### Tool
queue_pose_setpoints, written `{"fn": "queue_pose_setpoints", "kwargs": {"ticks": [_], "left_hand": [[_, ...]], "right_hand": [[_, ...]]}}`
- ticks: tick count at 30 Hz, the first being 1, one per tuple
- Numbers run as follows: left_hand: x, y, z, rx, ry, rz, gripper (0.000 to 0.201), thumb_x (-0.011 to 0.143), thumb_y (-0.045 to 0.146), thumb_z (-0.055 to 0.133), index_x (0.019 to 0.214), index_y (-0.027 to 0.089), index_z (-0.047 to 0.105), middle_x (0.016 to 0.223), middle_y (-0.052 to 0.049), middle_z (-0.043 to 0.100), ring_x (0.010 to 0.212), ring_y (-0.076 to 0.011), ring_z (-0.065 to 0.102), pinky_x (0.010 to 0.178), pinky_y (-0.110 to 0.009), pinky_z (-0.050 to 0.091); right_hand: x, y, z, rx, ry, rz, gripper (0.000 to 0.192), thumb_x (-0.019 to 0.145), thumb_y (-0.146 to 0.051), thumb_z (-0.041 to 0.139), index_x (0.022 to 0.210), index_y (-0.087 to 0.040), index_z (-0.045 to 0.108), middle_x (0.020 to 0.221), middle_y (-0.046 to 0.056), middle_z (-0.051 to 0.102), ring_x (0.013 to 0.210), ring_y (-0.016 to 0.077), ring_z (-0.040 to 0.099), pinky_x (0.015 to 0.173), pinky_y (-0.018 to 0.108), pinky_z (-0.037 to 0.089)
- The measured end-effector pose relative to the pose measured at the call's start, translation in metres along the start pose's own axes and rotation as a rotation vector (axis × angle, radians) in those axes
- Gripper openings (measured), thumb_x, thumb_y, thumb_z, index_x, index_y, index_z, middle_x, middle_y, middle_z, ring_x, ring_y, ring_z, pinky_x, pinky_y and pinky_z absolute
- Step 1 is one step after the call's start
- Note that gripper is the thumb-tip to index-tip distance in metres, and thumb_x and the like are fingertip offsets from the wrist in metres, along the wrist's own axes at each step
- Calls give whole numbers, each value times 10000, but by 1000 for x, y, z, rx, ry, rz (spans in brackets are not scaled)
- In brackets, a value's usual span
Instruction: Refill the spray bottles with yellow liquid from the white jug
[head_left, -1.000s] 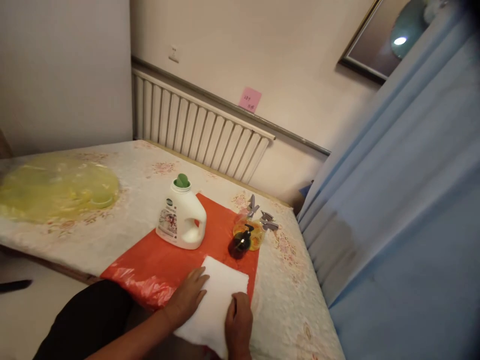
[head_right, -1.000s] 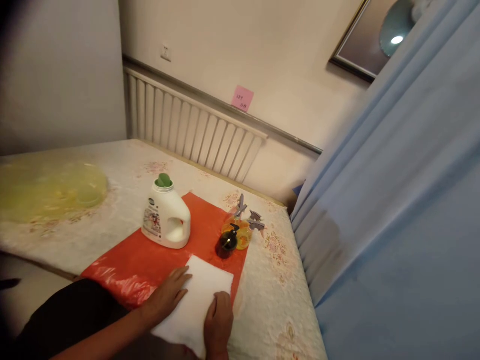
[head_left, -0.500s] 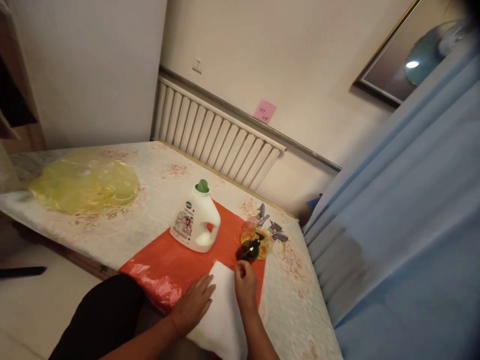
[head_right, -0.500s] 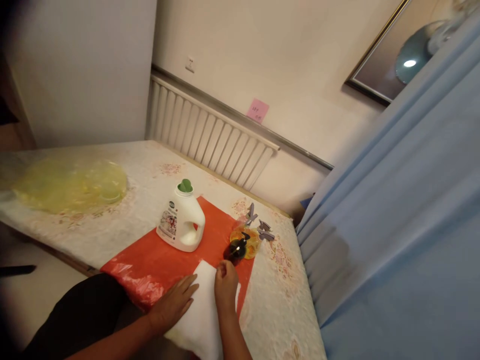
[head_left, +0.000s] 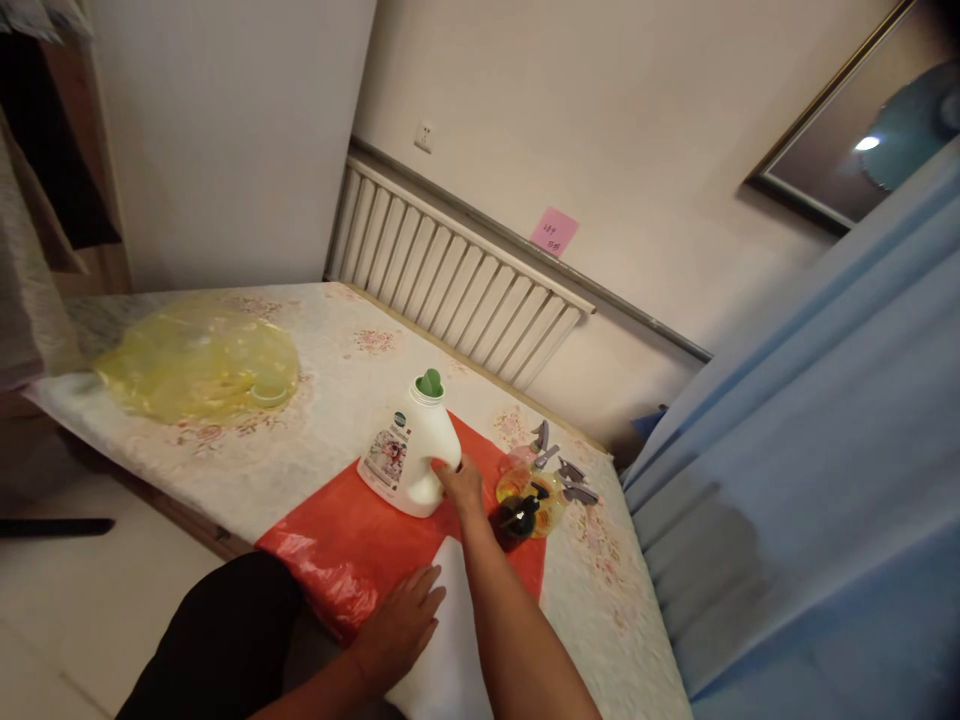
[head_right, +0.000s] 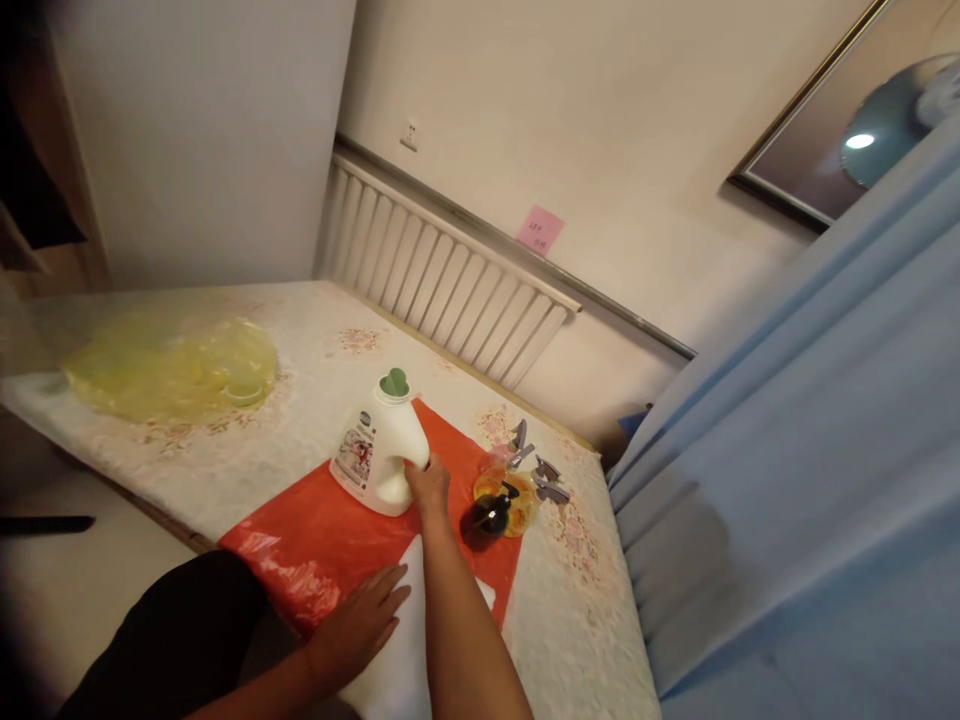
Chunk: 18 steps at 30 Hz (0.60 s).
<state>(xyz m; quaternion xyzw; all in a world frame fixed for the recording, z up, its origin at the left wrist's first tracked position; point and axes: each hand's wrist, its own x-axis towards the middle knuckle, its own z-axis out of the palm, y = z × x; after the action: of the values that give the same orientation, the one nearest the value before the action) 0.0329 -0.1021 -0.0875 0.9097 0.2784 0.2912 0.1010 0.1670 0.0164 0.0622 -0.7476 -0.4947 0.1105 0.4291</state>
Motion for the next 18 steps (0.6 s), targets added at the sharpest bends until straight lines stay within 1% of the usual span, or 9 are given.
{"fn": "queue_pose_setpoints", "kwargs": {"ticks": [3, 5, 13, 16, 18], "left_hand": [[-1, 1, -2, -17, -13, -2, 481, 817, 63, 538, 1269, 227, 539, 1416, -113, 544, 1292, -299, 517, 1048, -500, 478], [-1, 1, -3, -21, -23, -2, 483, 815, 62, 539, 1270, 224, 540, 1418, -115, 543, 1297, -299, 513, 1053, -496, 475], [-3, -1, 4, -43, 22, -13, 470, 823, 71, 550, 1265, 231, 547, 1430, -100, 532, 1302, -286, 504, 1064, -482, 463], [-3, -2, 6, -27, 36, -1, 453, 824, 69, 544, 1251, 219, 557, 1418, -106, 542, 1291, -287, 513, 1056, -479, 468], [-3, -3, 7, -12, 42, 14, 442, 825, 77, 545, 1246, 211, 560, 1407, -115, 549, 1281, -292, 520, 1044, -482, 475]], "right_hand": [[4, -3, 4, -6, 51, 13, 179, 701, -278, 602, 804, -174, 706, 712, 36, 712, 621, 175, 593, 545, 246, 406], [6, -6, 2, -4, 94, 14, 188, 706, -280, 590, 802, -167, 706, 725, 53, 719, 630, 181, 595, 550, 249, 404], [22, -24, -28, 59, 262, -20, 262, 726, -326, 559, 883, -161, 690, 768, 64, 729, 637, 186, 586, 555, 250, 410], [20, -30, -36, 68, 283, -39, 267, 722, -345, 555, 876, -168, 682, 767, 59, 723, 636, 186, 570, 565, 255, 407], [12, -32, -39, 67, 275, -50, 264, 710, -347, 561, 865, -170, 681, 763, 55, 718, 635, 183, 558, 571, 257, 406]]}}
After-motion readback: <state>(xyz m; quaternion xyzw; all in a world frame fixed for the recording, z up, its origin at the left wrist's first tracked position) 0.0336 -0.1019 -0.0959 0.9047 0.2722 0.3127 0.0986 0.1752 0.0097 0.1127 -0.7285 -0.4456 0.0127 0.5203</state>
